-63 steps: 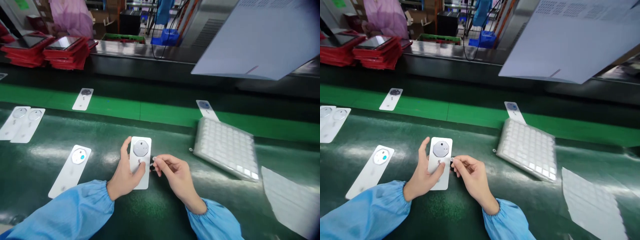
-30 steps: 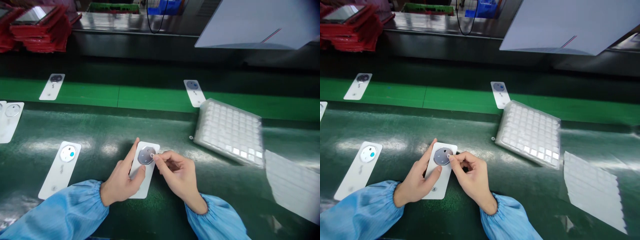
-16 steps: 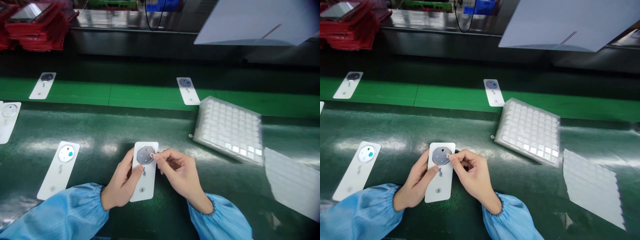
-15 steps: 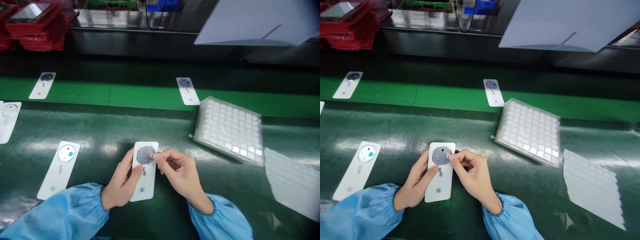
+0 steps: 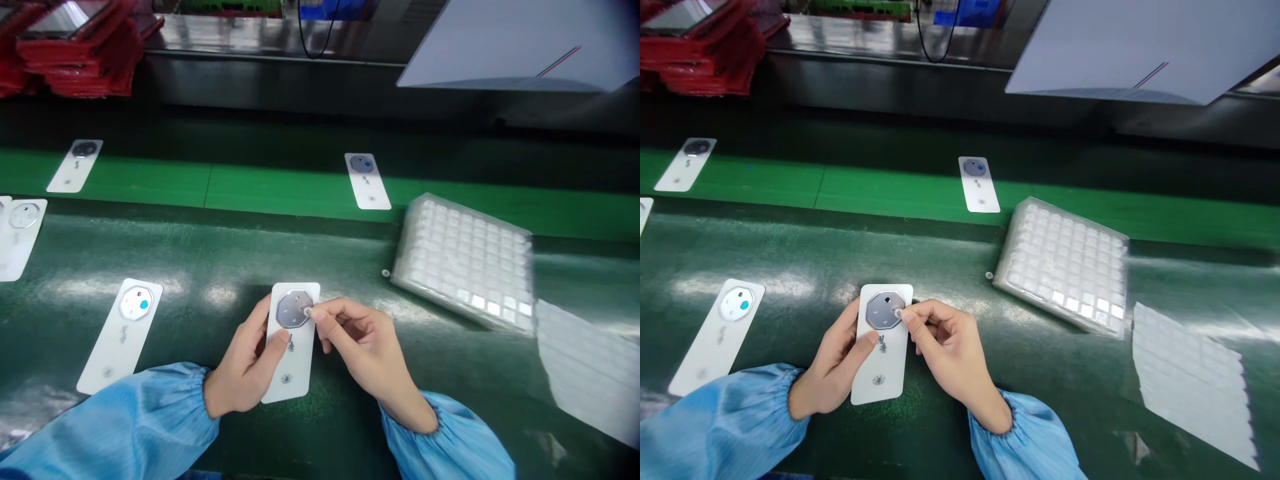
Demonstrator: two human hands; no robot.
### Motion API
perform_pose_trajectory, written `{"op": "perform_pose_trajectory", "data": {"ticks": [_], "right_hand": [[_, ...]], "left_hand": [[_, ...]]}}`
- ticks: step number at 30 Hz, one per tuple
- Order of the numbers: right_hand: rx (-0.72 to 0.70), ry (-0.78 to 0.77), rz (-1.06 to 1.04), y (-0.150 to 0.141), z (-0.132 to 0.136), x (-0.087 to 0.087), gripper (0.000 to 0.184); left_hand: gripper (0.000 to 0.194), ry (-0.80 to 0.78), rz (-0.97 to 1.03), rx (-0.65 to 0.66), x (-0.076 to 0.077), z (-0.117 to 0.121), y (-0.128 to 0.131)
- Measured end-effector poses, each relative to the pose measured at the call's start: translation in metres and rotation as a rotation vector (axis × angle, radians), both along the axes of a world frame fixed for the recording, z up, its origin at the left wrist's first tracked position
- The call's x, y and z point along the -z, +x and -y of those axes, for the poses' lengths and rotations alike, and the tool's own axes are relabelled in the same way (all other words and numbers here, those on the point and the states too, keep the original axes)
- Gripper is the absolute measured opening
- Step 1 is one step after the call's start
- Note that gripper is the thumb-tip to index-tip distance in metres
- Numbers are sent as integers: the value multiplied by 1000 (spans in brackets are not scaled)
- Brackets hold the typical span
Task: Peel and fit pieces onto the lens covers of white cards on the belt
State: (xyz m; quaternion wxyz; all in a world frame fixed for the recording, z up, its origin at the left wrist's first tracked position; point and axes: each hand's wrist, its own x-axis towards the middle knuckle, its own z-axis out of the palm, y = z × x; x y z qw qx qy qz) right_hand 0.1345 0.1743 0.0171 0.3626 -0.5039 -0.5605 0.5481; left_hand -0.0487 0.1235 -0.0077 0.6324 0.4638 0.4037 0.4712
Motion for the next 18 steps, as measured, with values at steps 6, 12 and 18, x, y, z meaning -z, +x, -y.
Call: {"op": "perform_pose_trajectory", "data": {"ticks": [6, 12, 18], "right_hand": [[-6, 0, -13, -1, 0, -3, 34], [62, 75, 24, -3, 4, -4, 27], [76, 86, 74, -3, 6, -3, 27]], "left_hand": [[47, 19, -28, 0, -1, -1, 0], [49, 26, -81, 25, 1, 2, -2], [49, 36, -108, 49, 1, 2, -3]]}}
